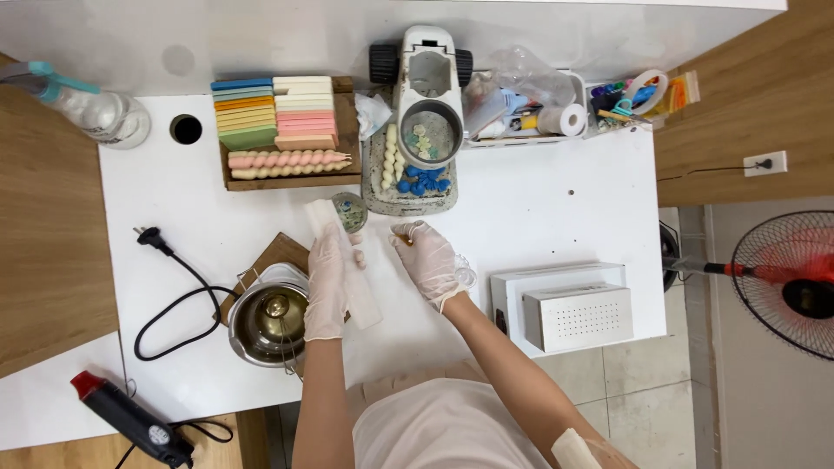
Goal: Preparing and cleaning a silicone candle mold before pouring wax.
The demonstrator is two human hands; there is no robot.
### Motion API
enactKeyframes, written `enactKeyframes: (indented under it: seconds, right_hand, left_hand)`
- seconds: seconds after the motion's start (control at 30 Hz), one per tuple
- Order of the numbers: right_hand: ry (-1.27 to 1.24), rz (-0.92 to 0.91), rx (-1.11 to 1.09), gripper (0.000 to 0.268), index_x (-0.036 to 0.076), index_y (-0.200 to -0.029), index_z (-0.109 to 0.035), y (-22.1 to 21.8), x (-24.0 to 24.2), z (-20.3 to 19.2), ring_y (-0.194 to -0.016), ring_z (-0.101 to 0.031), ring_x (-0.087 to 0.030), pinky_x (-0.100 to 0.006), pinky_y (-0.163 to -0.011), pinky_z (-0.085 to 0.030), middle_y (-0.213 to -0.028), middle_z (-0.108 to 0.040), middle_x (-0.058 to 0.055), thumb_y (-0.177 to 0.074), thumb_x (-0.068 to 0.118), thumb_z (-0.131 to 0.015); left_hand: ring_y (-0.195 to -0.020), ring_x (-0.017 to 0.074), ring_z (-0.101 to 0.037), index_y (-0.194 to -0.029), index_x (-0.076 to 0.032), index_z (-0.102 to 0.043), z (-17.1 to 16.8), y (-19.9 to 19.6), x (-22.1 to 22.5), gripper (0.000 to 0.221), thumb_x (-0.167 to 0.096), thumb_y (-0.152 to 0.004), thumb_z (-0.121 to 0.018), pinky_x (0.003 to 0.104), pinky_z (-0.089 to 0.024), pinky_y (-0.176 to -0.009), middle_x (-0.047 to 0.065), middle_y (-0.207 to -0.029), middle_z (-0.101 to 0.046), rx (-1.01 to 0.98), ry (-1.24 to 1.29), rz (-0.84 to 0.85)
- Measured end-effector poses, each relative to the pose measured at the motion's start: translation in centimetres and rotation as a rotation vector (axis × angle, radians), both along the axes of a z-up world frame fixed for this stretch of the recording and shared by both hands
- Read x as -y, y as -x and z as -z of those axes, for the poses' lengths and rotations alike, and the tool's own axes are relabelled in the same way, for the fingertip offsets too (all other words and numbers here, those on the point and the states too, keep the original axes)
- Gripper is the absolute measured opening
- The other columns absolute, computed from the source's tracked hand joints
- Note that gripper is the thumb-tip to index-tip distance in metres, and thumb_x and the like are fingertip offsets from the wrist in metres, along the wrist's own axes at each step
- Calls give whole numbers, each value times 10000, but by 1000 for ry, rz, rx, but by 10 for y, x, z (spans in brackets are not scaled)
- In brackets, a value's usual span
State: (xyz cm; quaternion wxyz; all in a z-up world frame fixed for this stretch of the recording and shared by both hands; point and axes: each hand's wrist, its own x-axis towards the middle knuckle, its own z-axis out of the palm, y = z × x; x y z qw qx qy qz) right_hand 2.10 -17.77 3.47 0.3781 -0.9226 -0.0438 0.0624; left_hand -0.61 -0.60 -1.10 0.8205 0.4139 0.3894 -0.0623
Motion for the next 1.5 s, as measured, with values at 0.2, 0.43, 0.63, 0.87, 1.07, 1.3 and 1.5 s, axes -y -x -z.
enactKeyframes:
  seconds: [0.2,0.43,0.63,0.87,1.07,1.3,1.5]
  right_hand:
    - [41,42,-361,250,92,-1072,-768,41,6,31,-837,-766,-292,-358,-788,-586,-949,-770,-151,-909,270,-702]
    - [-133,108,-411,302,46,-1128,-749,59,0,97,-891,-753,-291,-361,-813,-583,-971,-770,-173,-913,247,-686]
    - [-224,37,-294,431,57,-1330,-652,69,20,85,-969,-726,-253,-347,-861,-565,-1071,-750,-164,-956,270,-648]
    - [-777,-40,-651,584,42,-1375,-641,98,59,39,-946,-704,-129,-283,-894,-551,-1088,-762,-88,-1044,497,-485]
    - [-1001,-184,-797,678,61,-1432,-473,149,65,-25,-1034,-731,-150,-332,-965,-565,-1188,-716,-79,-949,529,-560]
    - [-816,-128,-863,659,5,-1407,-539,181,65,-80,-933,-702,-158,-343,-915,-584,-1132,-708,-99,-927,428,-694]
    - [-1294,-8,-975,723,-6,-1386,-512,202,63,-67,-611,-527,-148,-299,-605,-477,-931,-700,-113,-1049,604,-320]
  left_hand:
    - [-648,169,-634,-1177,-3,-558,-26,27,21,429,-414,-1063,-511,327,-579,-605,125,-924,-691,46,-74,1]
    - [-707,168,-643,-1351,-78,-548,-59,67,34,630,-589,-1036,-357,331,-573,-666,86,-916,-671,146,-34,9]
    - [-837,217,-694,-1395,-66,-542,-39,86,29,756,-668,-980,-348,376,-607,-781,94,-980,-705,181,85,-56]
    - [-1002,245,-648,-1421,-34,-531,-64,90,35,694,-582,-999,-490,481,-576,-974,101,-1027,-635,260,337,-144]
    - [-1030,236,-635,-1255,-59,-525,-65,110,43,442,-383,-976,-641,526,-564,-1011,103,-1084,-608,264,399,-110]
    - [-1065,227,-634,-1277,-78,-493,-95,143,44,424,-329,-978,-659,447,-533,-921,88,-1115,-587,325,178,129]
    - [-1145,155,-622,-1347,-83,-499,-126,142,31,458,-352,-991,-600,370,-518,-1015,48,-1207,-615,219,33,402]
